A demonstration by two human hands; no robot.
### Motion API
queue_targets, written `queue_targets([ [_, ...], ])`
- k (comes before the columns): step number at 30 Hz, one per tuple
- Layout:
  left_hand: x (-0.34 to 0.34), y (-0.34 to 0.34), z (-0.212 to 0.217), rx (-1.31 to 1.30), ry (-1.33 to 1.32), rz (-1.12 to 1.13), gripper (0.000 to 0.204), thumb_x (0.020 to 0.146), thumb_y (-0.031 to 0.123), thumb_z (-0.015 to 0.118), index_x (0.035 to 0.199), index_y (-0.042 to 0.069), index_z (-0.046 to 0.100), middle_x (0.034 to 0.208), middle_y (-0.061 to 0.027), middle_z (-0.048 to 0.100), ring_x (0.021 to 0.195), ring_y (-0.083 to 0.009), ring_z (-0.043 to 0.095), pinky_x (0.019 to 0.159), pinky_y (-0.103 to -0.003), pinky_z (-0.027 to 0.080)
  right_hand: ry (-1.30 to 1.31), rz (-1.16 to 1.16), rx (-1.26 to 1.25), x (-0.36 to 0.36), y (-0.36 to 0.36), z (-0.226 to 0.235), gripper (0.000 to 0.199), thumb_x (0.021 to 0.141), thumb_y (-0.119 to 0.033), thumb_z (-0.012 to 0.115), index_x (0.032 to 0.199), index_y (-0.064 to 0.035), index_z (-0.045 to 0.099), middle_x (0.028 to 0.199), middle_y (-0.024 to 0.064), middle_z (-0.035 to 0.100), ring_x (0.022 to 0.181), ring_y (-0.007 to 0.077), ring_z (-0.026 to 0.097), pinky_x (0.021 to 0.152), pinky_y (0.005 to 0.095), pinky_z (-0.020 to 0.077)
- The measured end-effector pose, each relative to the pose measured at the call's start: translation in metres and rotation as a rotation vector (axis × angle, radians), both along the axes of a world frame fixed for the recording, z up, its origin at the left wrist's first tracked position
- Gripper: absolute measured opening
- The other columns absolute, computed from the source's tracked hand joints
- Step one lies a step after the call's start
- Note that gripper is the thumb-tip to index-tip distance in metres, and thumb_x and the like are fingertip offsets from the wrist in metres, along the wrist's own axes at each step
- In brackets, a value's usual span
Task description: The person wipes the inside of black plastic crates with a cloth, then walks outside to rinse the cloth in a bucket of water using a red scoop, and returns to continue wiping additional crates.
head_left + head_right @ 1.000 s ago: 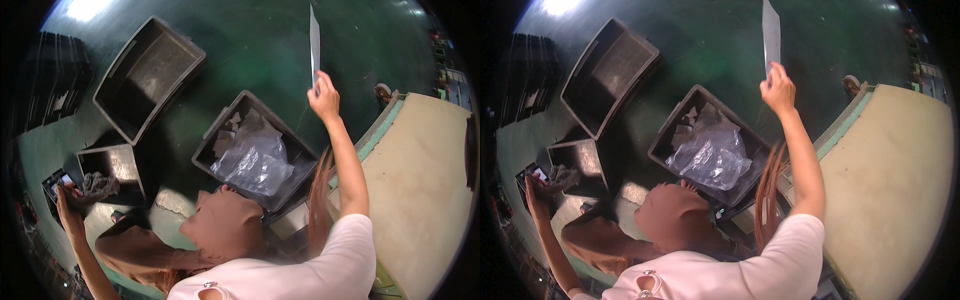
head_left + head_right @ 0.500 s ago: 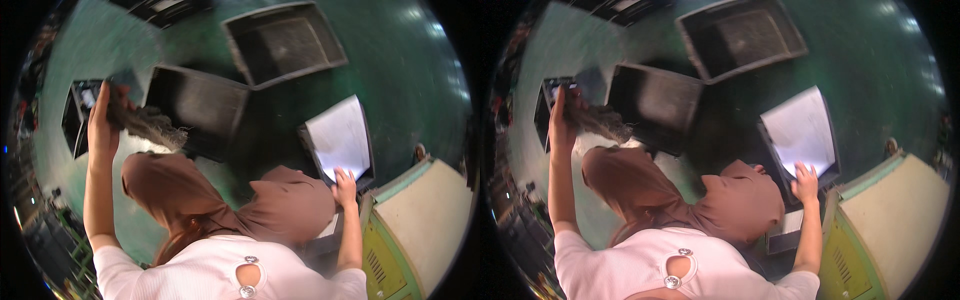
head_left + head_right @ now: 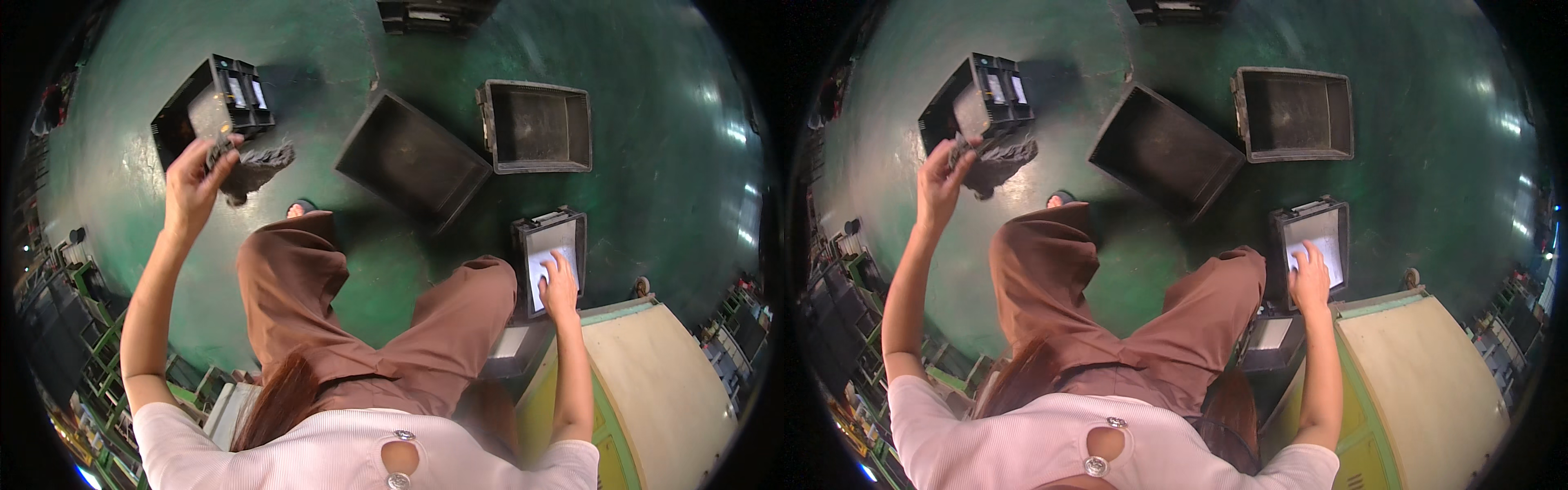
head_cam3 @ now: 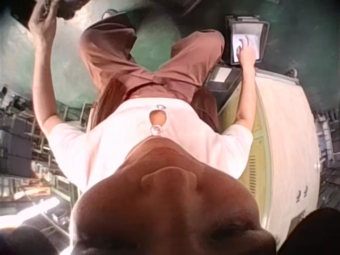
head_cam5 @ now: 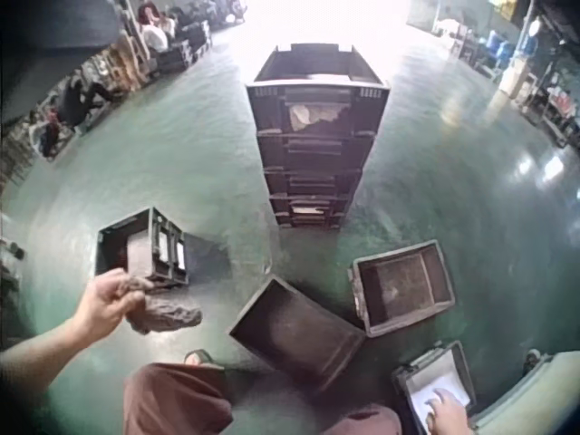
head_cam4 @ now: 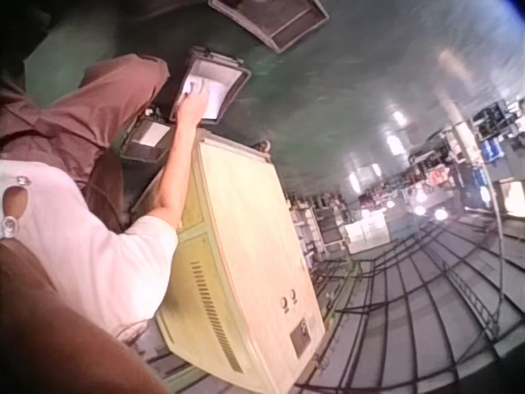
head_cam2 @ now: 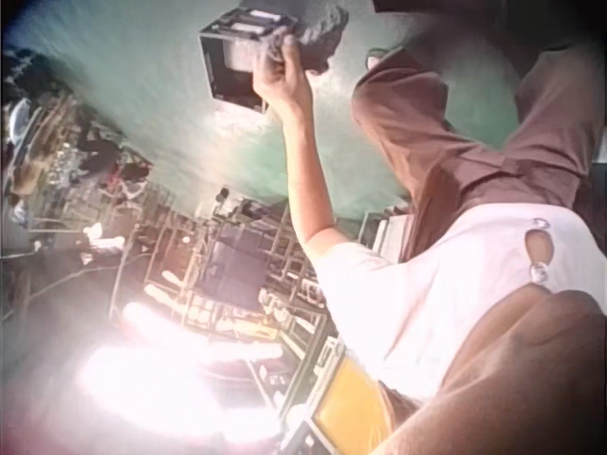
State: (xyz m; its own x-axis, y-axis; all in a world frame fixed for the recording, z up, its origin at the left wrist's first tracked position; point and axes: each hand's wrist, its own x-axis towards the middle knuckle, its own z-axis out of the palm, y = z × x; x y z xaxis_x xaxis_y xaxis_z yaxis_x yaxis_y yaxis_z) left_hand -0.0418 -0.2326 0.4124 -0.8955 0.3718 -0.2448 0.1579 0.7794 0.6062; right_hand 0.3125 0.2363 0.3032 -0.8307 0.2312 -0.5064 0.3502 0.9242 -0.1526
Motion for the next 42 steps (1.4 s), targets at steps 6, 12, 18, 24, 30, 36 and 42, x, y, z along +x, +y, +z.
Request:
queue_targets([
  [6,0.010,-0.016,0.039,0.201,-0.650,0.114,0.022,0.087,0.014,0.058,0.105,0.002,0.060,0.095,-0.0021,0.061,0.093,-0.0057,0.053,0.077,-0.022,0.045,0.107,-0.211,-0.806,-0.179,-0.190,0.090,0.035,0.074,-0.016,0.067,0.107,-0.0085,0.057,0.103,0.0094,0.058,0.084,0.0199,0.060,0.069,0.0302,0.0495],
  [12,0.019,0.001,0.034,0.419,-0.803,-0.168,0.054,0.080,0.019,0.067,0.128,0.009,0.044,0.103,-0.0102,0.058,0.097,-0.0176,0.057,0.085,-0.032,0.046,0.444,-0.057,-0.759,-0.215,-0.294,0.056,0.026,0.073,-0.009,0.060,0.098,-0.0109,0.054,0.099,0.0091,0.057,0.081,0.0323,0.060,0.064,0.0411,0.0503],
  [18,-0.006,-0.051,-0.084,0.002,-0.516,-0.309,0.030,0.088,0.014,0.054,0.116,0.006,0.053,0.106,-0.0104,0.057,0.099,-0.0194,0.056,0.084,-0.033,0.046,0.356,-0.087,-0.061,-0.146,-0.170,-0.108,0.038,0.072,-0.006,0.064,0.109,-0.0125,0.054,0.108,0.0113,0.055,0.094,0.0326,0.057,0.082,0.0421,0.0471],
  [24,-0.014,-0.105,-0.186,-0.084,-0.342,-0.449,0.017,0.087,0.010,0.054,0.100,0.003,0.061,0.097,-0.0117,0.061,0.087,-0.0238,0.062,0.074,-0.033,0.051,0.028,0.001,-0.104,-0.147,-0.123,-0.200,0.021,0.077,-0.013,0.060,0.097,-0.0089,0.058,0.098,0.0125,0.058,0.096,0.0329,0.057,0.079,0.0430,0.0467],
  [30,0.005,-0.063,-0.296,0.102,-0.076,-0.593,0.028,0.087,0.017,0.056,0.113,0.006,0.053,0.102,-0.0145,0.055,0.092,-0.0281,0.058,0.079,-0.038,0.048,0.207,-0.295,-0.093,-0.182,-0.194,-0.303,0.029,0.079,-0.022,0.059,0.107,-0.0161,0.056,0.121,0.0128,0.048,0.107,0.0297,0.052,0.086,0.0435,0.0452],
  [36,-0.048,0.070,-0.363,0.130,-0.088,-0.395,0.071,0.089,0.048,0.042,0.139,0.003,0.020,0.129,-0.0289,0.038,0.120,-0.0416,0.039,0.099,-0.042,0.034,0.371,-0.903,0.149,-0.209,-0.233,-0.311,0.045,0.081,-0.035,0.060,0.120,-0.0202,0.043,0.118,0.0134,0.036,0.105,0.0400,0.047,0.080,0.0476,0.0483],
  [42,-0.014,0.115,-0.400,0.315,0.098,-0.292,0.048,0.092,0.029,0.043,0.132,0.003,0.036,0.114,-0.0267,0.050,0.106,-0.0418,0.048,0.090,-0.043,0.039,0.803,-0.653,0.143,-0.289,-0.258,-0.385,0.020,0.082,-0.015,0.047,0.099,-0.0059,0.054,0.102,0.0163,0.051,0.097,0.0342,0.050,0.079,0.0449,0.0443],
])
